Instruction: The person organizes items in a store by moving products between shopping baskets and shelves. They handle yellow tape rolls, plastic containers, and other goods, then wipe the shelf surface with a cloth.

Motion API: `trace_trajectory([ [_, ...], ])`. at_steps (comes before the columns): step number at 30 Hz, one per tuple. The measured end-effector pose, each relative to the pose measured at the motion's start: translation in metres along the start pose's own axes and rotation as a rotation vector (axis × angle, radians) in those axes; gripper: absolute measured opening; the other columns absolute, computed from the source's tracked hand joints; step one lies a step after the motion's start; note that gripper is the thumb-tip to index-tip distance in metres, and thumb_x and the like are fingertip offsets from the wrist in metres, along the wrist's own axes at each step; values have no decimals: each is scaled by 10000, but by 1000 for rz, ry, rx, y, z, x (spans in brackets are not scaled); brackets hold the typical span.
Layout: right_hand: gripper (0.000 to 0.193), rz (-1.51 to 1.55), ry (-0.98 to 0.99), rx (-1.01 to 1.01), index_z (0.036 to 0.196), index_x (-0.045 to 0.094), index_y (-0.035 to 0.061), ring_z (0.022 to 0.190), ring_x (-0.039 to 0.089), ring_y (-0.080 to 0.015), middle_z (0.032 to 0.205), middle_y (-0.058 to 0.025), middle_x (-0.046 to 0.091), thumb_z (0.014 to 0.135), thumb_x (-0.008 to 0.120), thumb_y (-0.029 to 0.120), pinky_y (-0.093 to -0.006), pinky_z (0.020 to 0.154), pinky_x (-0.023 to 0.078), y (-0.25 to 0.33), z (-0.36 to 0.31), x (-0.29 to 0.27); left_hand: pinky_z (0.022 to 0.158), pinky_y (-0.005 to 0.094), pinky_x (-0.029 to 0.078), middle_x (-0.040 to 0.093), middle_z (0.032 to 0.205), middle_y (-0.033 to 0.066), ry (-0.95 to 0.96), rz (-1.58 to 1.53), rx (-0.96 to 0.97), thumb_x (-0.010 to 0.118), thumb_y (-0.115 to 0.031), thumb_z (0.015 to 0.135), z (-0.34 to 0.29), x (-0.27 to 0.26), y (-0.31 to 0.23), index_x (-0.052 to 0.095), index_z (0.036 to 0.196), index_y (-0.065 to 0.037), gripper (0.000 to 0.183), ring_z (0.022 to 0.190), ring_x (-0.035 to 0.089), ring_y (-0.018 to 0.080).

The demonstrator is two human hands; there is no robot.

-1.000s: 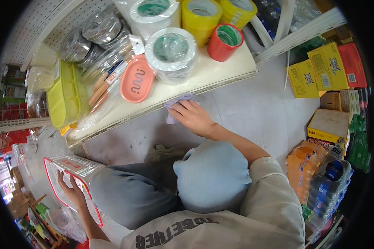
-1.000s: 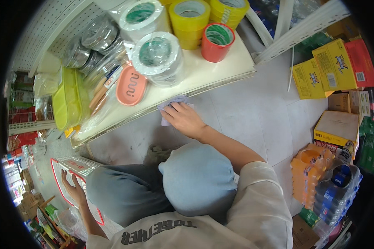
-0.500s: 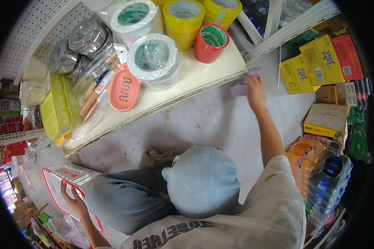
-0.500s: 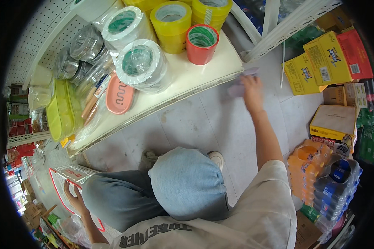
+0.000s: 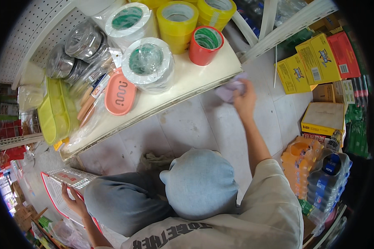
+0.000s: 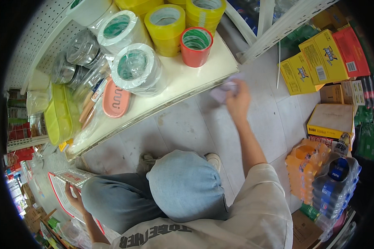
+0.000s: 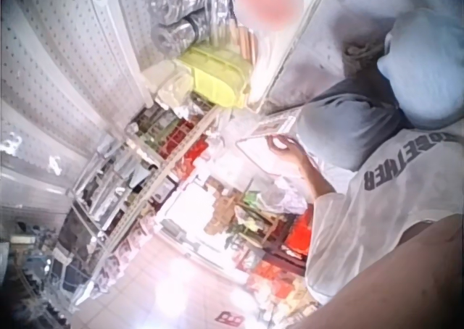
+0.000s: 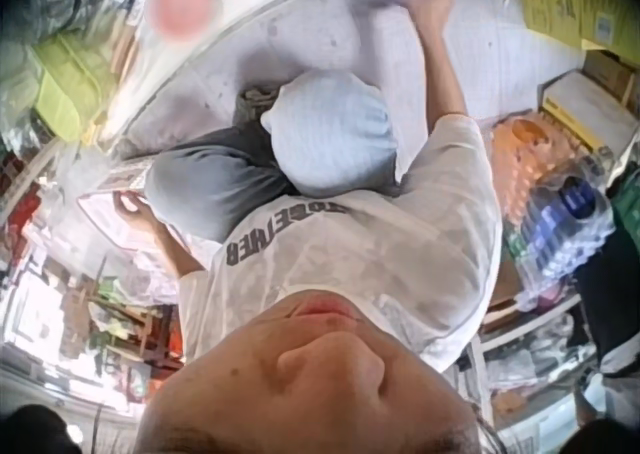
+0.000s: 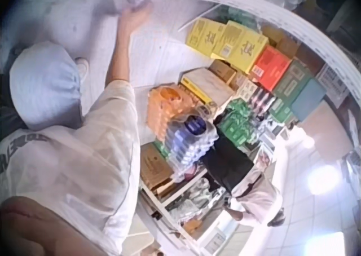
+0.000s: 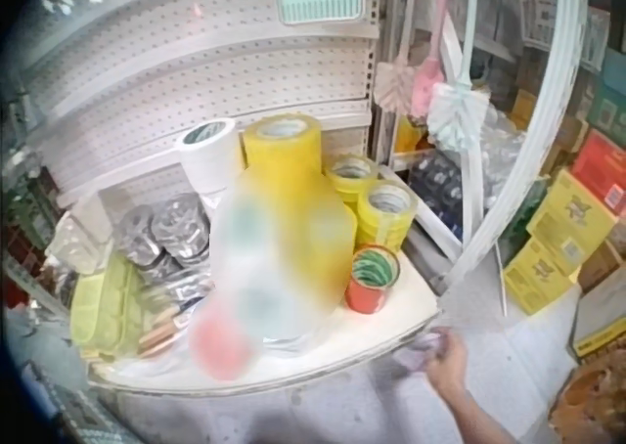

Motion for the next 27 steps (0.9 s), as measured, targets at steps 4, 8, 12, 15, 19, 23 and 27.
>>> trace_trajectory([
  [4, 432, -218, 144, -288, 1143, 618, 20, 1081, 564, -390, 1156, -161, 630, 723, 607, -82, -445, 955, 465, 25, -23, 40, 1078, 416, 401, 588, 1363, 144, -9, -1, 52, 554, -172, 1018, 3, 3, -10, 583, 1289, -1, 322, 1290, 531, 317],
  [8, 450, -367, 175, -414, 1160, 617, 3, 1074, 550, -365, 1190, -152, 618, 726, 569, -104, -453, 953, 457, 17, -17, 37, 1076, 418, 401, 579, 1373, 141, -2, -37, -16, 541, -189, 1024, -1, -5, -7, 585, 1299, -11, 331, 1301, 522, 315],
  [12, 448, -456, 75, -279, 1191, 624, 23, 1051, 562, -377, 1196, -172, 626, 762, 542, -78, -449, 915, 469, -45, 25, 2, 1071, 420, 407, 577, 1378, 141, 43, -5, -46, 542, -199, 1023, -6, -5, 3, 583, 1303, -11, 340, 1298, 525, 316],
  [15, 441, -448, -30, -50, 1196, 641, 35, 1054, 585, -386, 1192, -202, 637, 774, 549, -50, -421, 907, 479, -54, 52, -30, 1069, 420, 409, 582, 1372, 142, 28, 3, -64, 541, -204, 1024, -7, -6, 6, 582, 1302, -7, 343, 1292, 530, 316],
  [19, 405, -116, 35, 175, 1168, 677, 12, 947, 655, -317, 1052, -188, 693, 783, 552, 16, -356, 845, 505, -70, 44, -60, 1066, 415, 415, 601, 1350, 145, 14, -23, -63, 547, -216, 1024, 0, -8, 5, 579, 1302, -3, 351, 1265, 548, 315],
  [23, 399, 230, 90, 592, 1133, 696, -12, 819, 646, -212, 921, -113, 694, 769, 545, 50, -313, 769, 513, -77, 10, -91, 1065, 412, 417, 608, 1338, 143, -13, 9, -25, 542, -224, 1030, 14, -9, -8, 568, 1318, -8, 362, 1252, 555, 313],
  [27, 375, 501, 169, 770, 1119, 673, -40, 864, 633, -172, 944, -97, 680, 776, 553, 53, -285, 789, 504, -105, -23, -112, 1066, 413, 417, 600, 1350, 145, -7, -6, -23, 529, -231, 1036, 29, -11, -25, 563, 1333, -14, 369, 1255, 551, 312],
])
Point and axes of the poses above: each hand's wrist, its own z-axis towards the middle knuckle, its own x-axis out of the palm, y = z × x, the point moved 7 cm from there along z, towards the middle knuckle
